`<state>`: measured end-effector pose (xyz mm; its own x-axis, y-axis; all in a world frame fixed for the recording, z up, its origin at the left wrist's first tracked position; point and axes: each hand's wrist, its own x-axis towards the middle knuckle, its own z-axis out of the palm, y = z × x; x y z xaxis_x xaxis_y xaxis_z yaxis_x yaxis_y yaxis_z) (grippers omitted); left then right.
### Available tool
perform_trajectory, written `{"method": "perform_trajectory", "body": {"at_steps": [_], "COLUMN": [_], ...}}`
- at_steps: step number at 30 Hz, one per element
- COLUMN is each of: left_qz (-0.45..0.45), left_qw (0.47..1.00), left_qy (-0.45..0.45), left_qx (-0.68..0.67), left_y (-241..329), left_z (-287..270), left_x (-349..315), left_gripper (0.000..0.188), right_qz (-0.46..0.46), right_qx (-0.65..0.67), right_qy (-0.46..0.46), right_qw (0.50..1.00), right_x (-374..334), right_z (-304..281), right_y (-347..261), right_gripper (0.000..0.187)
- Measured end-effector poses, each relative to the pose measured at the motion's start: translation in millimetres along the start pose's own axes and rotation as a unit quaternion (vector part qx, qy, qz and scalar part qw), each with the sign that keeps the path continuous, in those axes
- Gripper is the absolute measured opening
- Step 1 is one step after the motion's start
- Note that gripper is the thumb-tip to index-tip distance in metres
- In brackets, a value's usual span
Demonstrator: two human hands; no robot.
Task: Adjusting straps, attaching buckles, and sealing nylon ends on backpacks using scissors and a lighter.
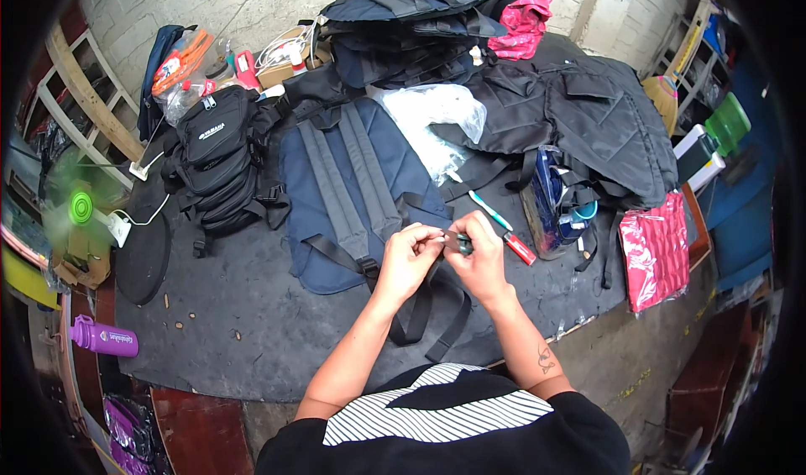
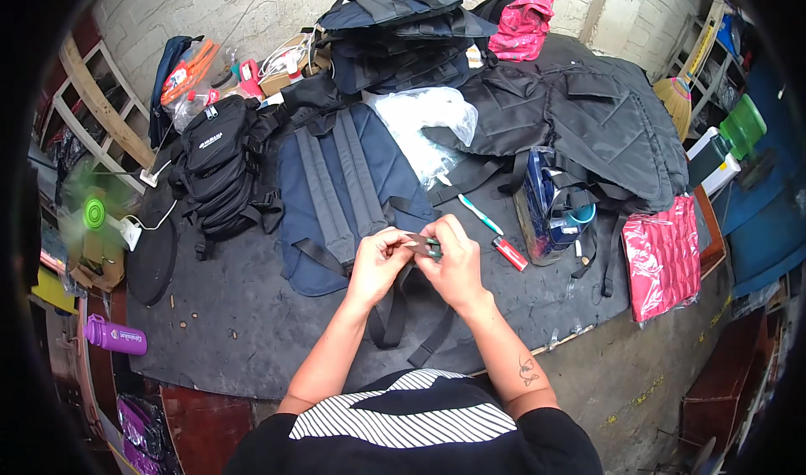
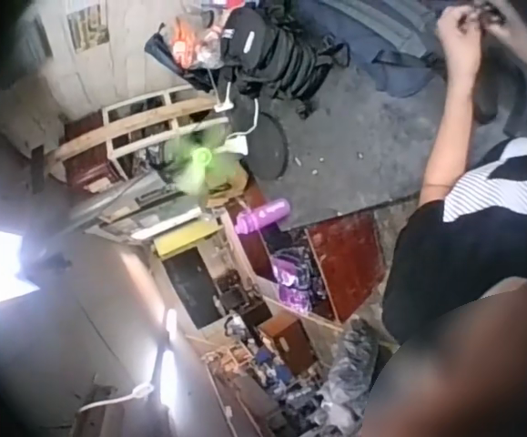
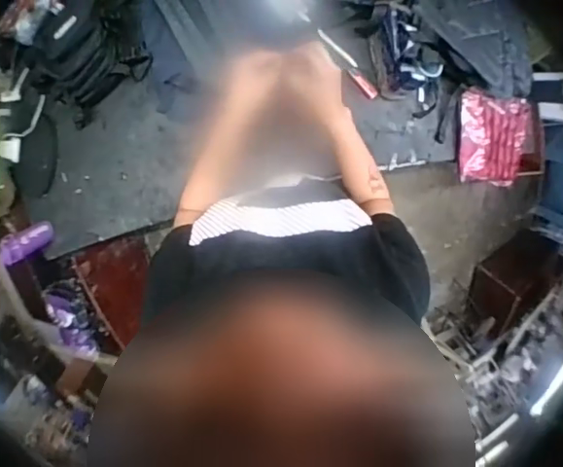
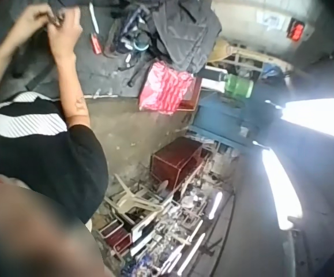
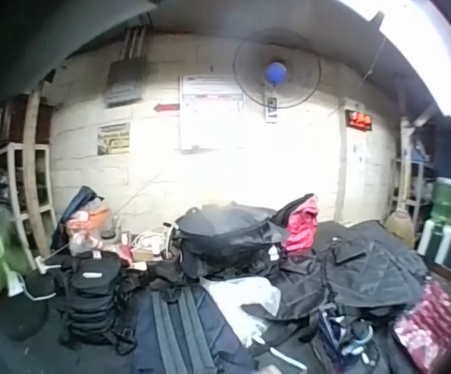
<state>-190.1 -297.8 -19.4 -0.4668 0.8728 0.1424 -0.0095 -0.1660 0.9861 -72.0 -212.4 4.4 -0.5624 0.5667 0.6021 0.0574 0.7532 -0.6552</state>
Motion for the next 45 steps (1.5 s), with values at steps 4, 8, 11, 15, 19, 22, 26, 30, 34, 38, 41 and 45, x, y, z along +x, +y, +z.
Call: {"method": "perform_trajectory", "body": {"at_steps": [4,8,11,15,19,22,26,30,34,38,41,45], "left_qz": [0.017,-0.044,-0.071,0.050,-0.079,-0.187,-0.031,0.107,0.076,0.020,0.039,0.118], "left_qw": [0.999,0.987,0.979,0.972,0.968,0.902,0.935,0.914,0.809,0.744,0.802,0.976], "left_qy": [0.038,0.059,0.186,0.198,0.139,0.015,0.189,0.018,0.005,0.078,0.084,0.049], "left_qx": [-0.016,-0.140,-0.053,-0.114,0.196,0.388,0.299,0.391,0.583,0.663,0.591,0.178], "left_y": [19,45,49,47,59,76,57,26,-5,5,15,90], "left_z": [2,-44,-92,-151,-167,-148,-131,-90,-75,-89,-86,-69], "left_x": [-24,-74,-123,-188,-223,-208,-145,-58,-34,-27,-26,-23], "left_gripper": [0.008,0.007,0.008,0.020,0.017,0.066,0.050,0.031,0.023,0.019,0.016,0.009], "right_qz": [0.126,0.211,0.153,0.100,0.129,0.148,0.177,0.210,0.204,0.164,0.046,0.110], "right_qx": [0.148,-0.062,-0.159,-0.246,-0.363,-0.427,-0.460,-0.406,-0.351,-0.369,-0.416,-0.409], "right_qy": [0.021,-0.049,-0.129,-0.016,-0.002,-0.036,-0.067,-0.053,-0.036,-0.042,-0.061,-0.167], "right_qw": [0.981,0.974,0.967,0.964,0.923,0.891,0.867,0.888,0.913,0.914,0.906,0.890], "right_x": [-15,-47,-71,-67,-62,-61,-47,-31,-29,-29,-15,3], "right_z": [8,-13,-31,-43,-48,-43,-38,-43,-54,-53,-35,-24], "right_y": [18,69,76,78,106,122,131,124,118,124,119,145], "right_gripper": [0.008,0.017,0.031,0.027,0.031,0.032,0.027,0.027,0.025,0.030,0.037,0.021]}}
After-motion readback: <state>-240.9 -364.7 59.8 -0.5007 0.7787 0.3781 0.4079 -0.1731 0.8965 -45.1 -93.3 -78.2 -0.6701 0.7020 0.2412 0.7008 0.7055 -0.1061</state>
